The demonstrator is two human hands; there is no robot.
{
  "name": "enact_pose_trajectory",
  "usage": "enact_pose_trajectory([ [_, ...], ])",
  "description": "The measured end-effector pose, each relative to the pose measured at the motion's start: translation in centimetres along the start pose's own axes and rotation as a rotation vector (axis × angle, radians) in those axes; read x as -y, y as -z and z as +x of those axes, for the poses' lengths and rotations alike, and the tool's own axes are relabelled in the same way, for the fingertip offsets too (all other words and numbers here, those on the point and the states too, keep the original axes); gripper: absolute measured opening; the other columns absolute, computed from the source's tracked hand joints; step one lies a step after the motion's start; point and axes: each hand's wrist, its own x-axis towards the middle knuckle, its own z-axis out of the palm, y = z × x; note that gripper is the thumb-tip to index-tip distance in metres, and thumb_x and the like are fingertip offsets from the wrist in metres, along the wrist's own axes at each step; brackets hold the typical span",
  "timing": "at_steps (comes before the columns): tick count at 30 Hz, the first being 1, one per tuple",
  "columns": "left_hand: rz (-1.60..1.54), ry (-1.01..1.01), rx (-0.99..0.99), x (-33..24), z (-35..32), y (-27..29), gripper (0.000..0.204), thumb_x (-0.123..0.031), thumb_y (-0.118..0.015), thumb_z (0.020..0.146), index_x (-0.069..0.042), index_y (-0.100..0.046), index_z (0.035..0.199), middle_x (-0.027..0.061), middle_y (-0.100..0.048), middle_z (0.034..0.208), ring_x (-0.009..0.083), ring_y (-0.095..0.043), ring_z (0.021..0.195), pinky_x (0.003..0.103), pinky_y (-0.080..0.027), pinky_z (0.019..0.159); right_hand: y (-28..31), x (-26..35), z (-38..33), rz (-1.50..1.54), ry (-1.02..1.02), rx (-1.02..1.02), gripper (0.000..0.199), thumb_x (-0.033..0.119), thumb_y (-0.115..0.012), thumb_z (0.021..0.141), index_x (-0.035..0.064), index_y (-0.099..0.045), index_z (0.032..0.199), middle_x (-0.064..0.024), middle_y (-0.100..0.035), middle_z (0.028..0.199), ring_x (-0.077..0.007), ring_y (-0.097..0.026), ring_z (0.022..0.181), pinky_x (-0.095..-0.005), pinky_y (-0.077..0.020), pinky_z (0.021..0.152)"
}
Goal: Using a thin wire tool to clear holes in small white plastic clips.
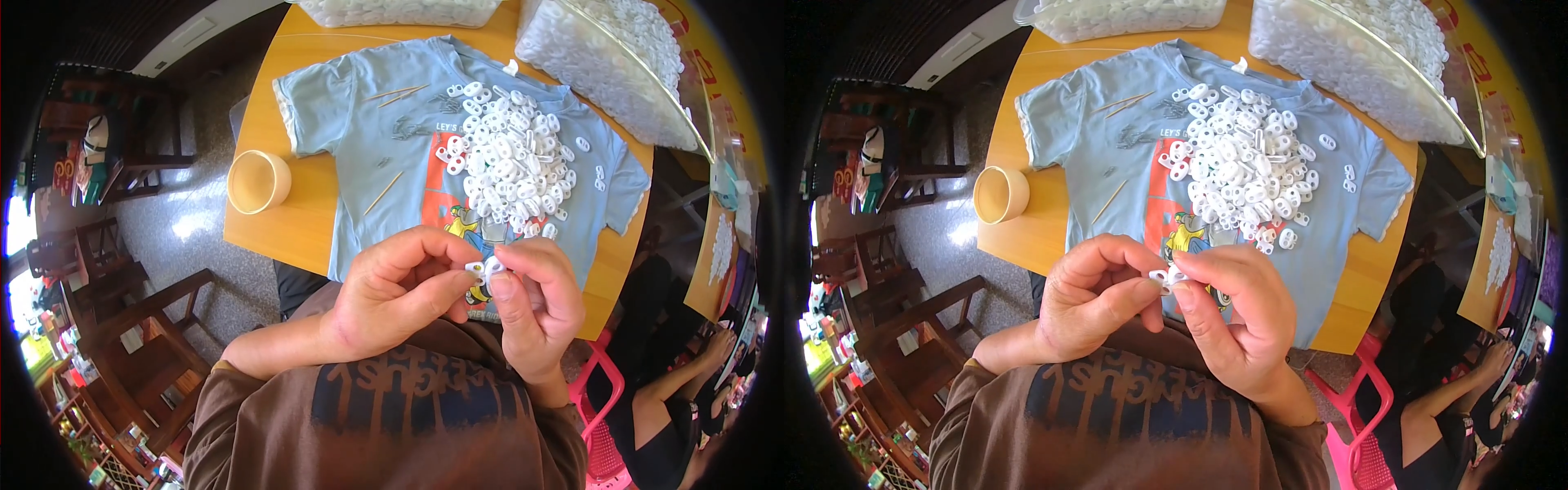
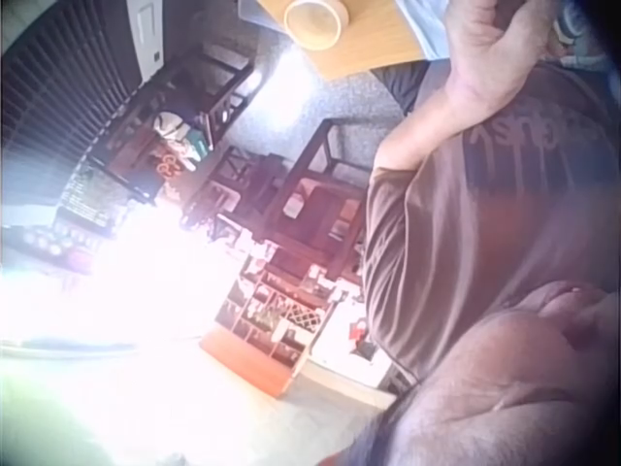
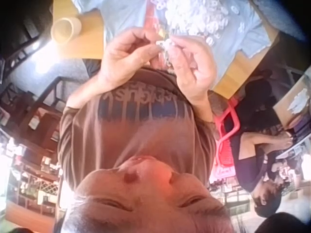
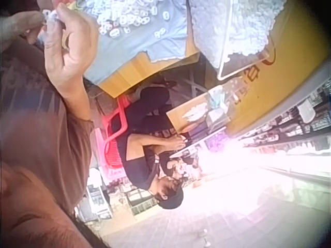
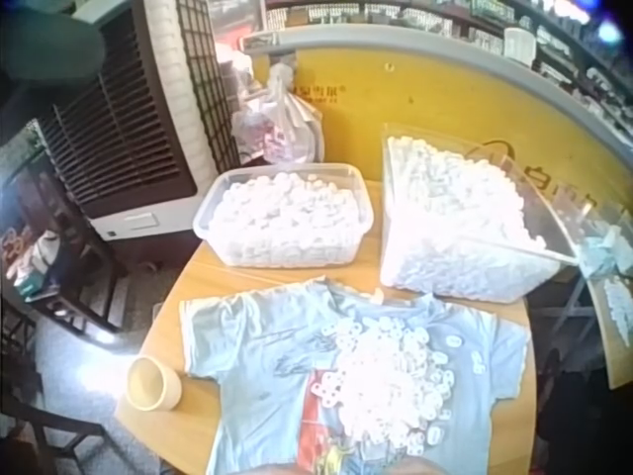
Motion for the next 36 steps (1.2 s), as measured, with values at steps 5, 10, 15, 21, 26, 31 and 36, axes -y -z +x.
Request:
enact_pose_trajectory([
  [5,0.030,-0.039,0.037,0.3,0.4,0.1,0.014,0.006,-0.050,0.084,0.001,-0.050,0.097,0.0081,-0.058,0.089,0.0105,-0.060,0.068,0.021,-0.048,0.061,0.2,-0.2,0.0,0.089,-0.059,0.012,0.019,-0.001,-0.061,0.077,-0.0006,-0.060,0.096,-0.0099,-0.059,0.086,-0.0183,-0.055,0.073,-0.0256,-0.0437,0.063],
  [10,0.037,-0.052,0.013,0.2,0.2,-0.1,0.013,0.006,-0.051,0.083,0.001,-0.050,0.095,0.0077,-0.058,0.086,0.0102,-0.059,0.065,0.020,-0.048,0.059,0.1,0.0,-0.2,0.057,-0.046,0.022,0.020,-0.001,-0.061,0.077,-0.0006,-0.060,0.098,-0.0100,-0.059,0.086,-0.0182,-0.055,0.072,-0.0259,-0.0434,0.063],
  [15,0.029,-0.027,-0.013,0.2,0.4,-0.2,0.012,0.005,-0.052,0.083,0.001,-0.050,0.095,0.0079,-0.059,0.086,0.0102,-0.059,0.065,0.020,-0.048,0.058,0.1,0.0,-0.4,0.008,-0.002,0.048,0.025,-0.001,-0.061,0.076,-0.0009,-0.060,0.102,-0.0098,-0.059,0.086,-0.0182,-0.053,0.071,-0.0260,-0.0429,0.063],
  [21,0.004,-0.024,0.015,0.4,0.3,-0.1,0.014,0.005,-0.049,0.085,0.002,-0.049,0.099,0.0101,-0.059,0.088,0.0126,-0.061,0.071,0.022,-0.050,0.063,0.1,-0.3,-0.5,-0.036,0.067,0.050,0.031,-0.002,-0.061,0.075,-0.0021,-0.059,0.106,-0.0101,-0.058,0.088,-0.0184,-0.053,0.072,-0.0260,-0.0425,0.063],
  [26,0.053,-0.036,0.028,0.2,0.1,-0.2,0.017,0.005,-0.046,0.086,0.004,-0.048,0.103,0.0113,-0.059,0.088,0.0157,-0.062,0.076,0.025,-0.051,0.069,0.4,-0.8,-0.4,-0.074,0.164,0.096,0.028,0.002,-0.057,0.080,-0.0042,-0.055,0.107,-0.0095,-0.053,0.092,-0.0112,-0.046,0.071,-0.0230,-0.0387,0.064],
  [31,0.006,-0.053,0.016,0.4,0.1,-0.2,0.017,0.004,-0.048,0.086,0.003,-0.048,0.102,0.0107,-0.059,0.087,0.0147,-0.062,0.074,0.024,-0.050,0.066,0.4,-0.2,-0.6,0.003,0.026,0.085,0.028,0.000,-0.058,0.078,-0.0035,-0.057,0.106,-0.0099,-0.055,0.091,-0.0138,-0.049,0.073,-0.0236,-0.0403,0.064],
  [36,0.065,-0.005,-0.033,0.4,0.3,-0.2,0.016,0.004,-0.049,0.084,0.002,-0.050,0.100,0.0083,-0.059,0.084,0.0130,-0.061,0.069,0.021,-0.048,0.061,0.1,-0.7,-1.1,0.118,-0.052,0.010,0.024,0.002,-0.056,0.081,-0.0047,-0.056,0.104,-0.0086,-0.051,0.096,-0.0089,-0.045,0.075,-0.0211,-0.0370,0.067],
])
